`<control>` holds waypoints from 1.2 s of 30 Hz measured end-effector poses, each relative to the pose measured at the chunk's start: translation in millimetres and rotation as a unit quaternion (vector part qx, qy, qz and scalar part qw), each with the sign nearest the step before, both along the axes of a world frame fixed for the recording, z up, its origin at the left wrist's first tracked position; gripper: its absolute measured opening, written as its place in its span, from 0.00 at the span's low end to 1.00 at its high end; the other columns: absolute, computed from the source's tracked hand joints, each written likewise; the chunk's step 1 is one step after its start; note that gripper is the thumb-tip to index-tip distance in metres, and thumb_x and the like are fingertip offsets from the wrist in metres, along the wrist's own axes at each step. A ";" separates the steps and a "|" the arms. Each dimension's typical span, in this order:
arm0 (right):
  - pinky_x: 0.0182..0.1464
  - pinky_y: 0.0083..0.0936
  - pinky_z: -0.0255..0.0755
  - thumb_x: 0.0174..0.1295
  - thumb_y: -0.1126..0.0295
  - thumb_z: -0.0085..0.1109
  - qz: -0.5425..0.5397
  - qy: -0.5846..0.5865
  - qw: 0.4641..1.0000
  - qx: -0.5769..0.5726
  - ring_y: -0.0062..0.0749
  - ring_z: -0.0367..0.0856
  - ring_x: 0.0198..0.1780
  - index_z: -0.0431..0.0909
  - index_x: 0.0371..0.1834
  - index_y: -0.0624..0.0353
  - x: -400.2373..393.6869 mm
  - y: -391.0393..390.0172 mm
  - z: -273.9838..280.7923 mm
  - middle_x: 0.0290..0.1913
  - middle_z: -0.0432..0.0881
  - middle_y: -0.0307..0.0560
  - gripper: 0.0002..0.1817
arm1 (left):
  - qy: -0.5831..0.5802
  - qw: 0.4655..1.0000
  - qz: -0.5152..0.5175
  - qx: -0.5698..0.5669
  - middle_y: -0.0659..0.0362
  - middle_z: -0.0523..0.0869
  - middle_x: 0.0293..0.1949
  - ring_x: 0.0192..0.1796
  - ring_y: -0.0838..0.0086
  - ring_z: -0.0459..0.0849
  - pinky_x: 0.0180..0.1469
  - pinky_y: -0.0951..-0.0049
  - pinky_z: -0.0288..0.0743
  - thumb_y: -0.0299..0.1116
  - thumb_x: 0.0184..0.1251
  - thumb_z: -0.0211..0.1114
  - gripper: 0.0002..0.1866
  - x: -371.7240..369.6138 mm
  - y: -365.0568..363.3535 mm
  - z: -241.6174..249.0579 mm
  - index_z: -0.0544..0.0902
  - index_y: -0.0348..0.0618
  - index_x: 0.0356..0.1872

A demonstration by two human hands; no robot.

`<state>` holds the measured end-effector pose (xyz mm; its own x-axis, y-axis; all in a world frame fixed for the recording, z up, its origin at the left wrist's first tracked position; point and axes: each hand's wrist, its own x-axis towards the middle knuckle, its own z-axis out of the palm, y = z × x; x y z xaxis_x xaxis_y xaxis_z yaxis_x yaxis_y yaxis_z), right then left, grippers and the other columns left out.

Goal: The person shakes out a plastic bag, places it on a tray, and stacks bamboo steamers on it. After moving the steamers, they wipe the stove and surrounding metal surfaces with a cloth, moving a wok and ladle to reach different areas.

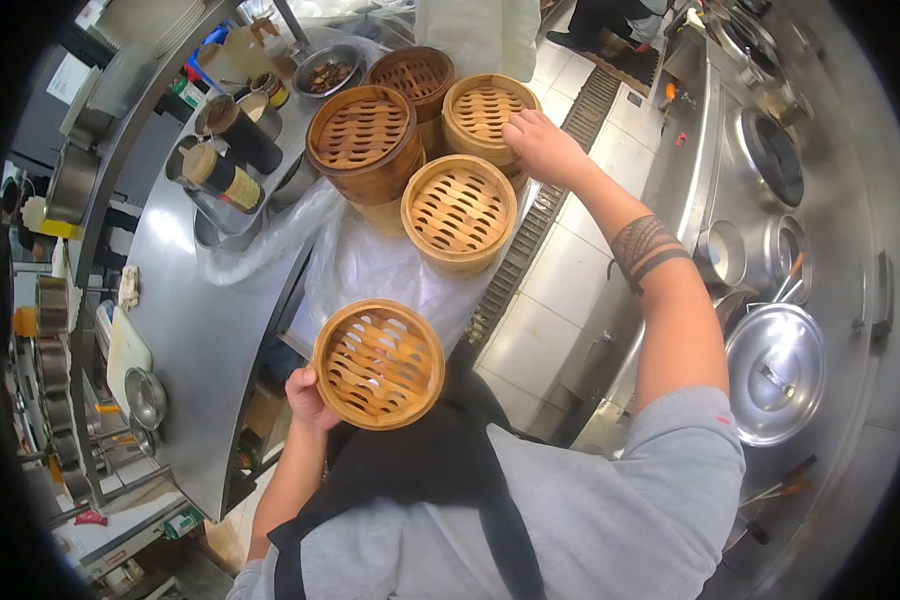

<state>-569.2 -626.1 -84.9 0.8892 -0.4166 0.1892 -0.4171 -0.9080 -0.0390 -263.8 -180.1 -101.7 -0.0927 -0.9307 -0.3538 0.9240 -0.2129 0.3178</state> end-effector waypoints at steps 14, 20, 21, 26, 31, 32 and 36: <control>0.64 0.48 0.68 0.45 0.78 0.75 -0.069 -0.090 0.992 -0.055 0.58 0.73 0.59 0.73 0.45 0.60 -38.2 33.2 24.1 0.49 0.77 0.55 0.24 | -0.012 0.999 0.028 0.018 0.45 0.81 0.66 0.67 0.54 0.81 0.73 0.55 0.73 0.40 0.57 0.70 0.41 26.6 32.3 -23.6 0.71 0.34 0.74; 0.57 0.45 0.70 0.42 0.79 0.78 -0.051 -0.113 0.985 -0.123 0.57 0.74 0.53 0.73 0.43 0.61 -52.4 136.4 144.5 0.46 0.77 0.54 0.26 | -0.012 0.993 0.037 0.108 0.48 0.83 0.66 0.67 0.55 0.80 0.73 0.52 0.72 0.40 0.59 0.69 0.38 63.4 49.4 -88.0 0.74 0.36 0.72; 0.57 0.45 0.70 0.42 0.79 0.78 -0.054 -0.112 0.985 -0.121 0.57 0.74 0.53 0.73 0.43 0.61 -49.6 157.6 157.2 0.46 0.77 0.54 0.26 | -0.025 0.993 0.033 0.110 0.47 0.84 0.64 0.66 0.53 0.82 0.72 0.51 0.73 0.41 0.59 0.69 0.36 72.0 51.3 -95.7 0.77 0.35 0.69; 0.53 0.46 0.66 0.40 0.78 0.80 0.022 -0.144 0.982 0.122 0.54 0.73 0.48 0.72 0.46 0.58 7.0 261.8 149.4 0.45 0.74 0.52 0.30 | -0.025 0.998 0.007 0.059 0.45 0.85 0.63 0.66 0.50 0.83 0.72 0.48 0.74 0.42 0.61 0.68 0.33 136.7 72.2 -119.2 0.80 0.35 0.67; 0.54 0.45 0.67 0.45 0.73 0.81 0.029 -0.107 0.964 0.240 0.53 0.72 0.48 0.71 0.42 0.59 125.5 311.5 26.4 0.45 0.74 0.53 0.26 | -0.031 0.998 0.003 0.049 0.42 0.81 0.67 0.69 0.48 0.81 0.72 0.43 0.75 0.41 0.63 0.67 0.34 190.9 94.8 -106.9 0.76 0.35 0.70; 0.54 0.45 0.67 0.48 0.72 0.76 0.031 -0.107 0.970 0.216 0.53 0.73 0.49 0.71 0.41 0.59 146.7 309.9 -6.7 0.44 0.75 0.53 0.22 | -0.035 0.998 -0.004 0.048 0.42 0.81 0.67 0.69 0.48 0.81 0.72 0.43 0.75 0.41 0.63 0.67 0.34 200.8 103.2 -108.7 0.76 0.35 0.70; 0.54 0.41 0.69 0.59 0.73 0.57 0.027 -0.095 0.986 0.131 0.50 0.75 0.50 0.72 0.39 0.59 216.0 282.5 -129.8 0.42 0.76 0.50 0.07 | -0.031 0.998 -0.016 0.054 0.42 0.80 0.69 0.70 0.48 0.80 0.71 0.43 0.75 0.42 0.64 0.65 0.35 217.5 129.3 -112.5 0.75 0.35 0.71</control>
<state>-353.2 -343.6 -214.7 0.8702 -0.4268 0.2461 -0.3313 -0.8767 -0.3488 -46.2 -50.8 -214.2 -0.0972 -0.8842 -0.4570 0.8956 -0.2780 0.3474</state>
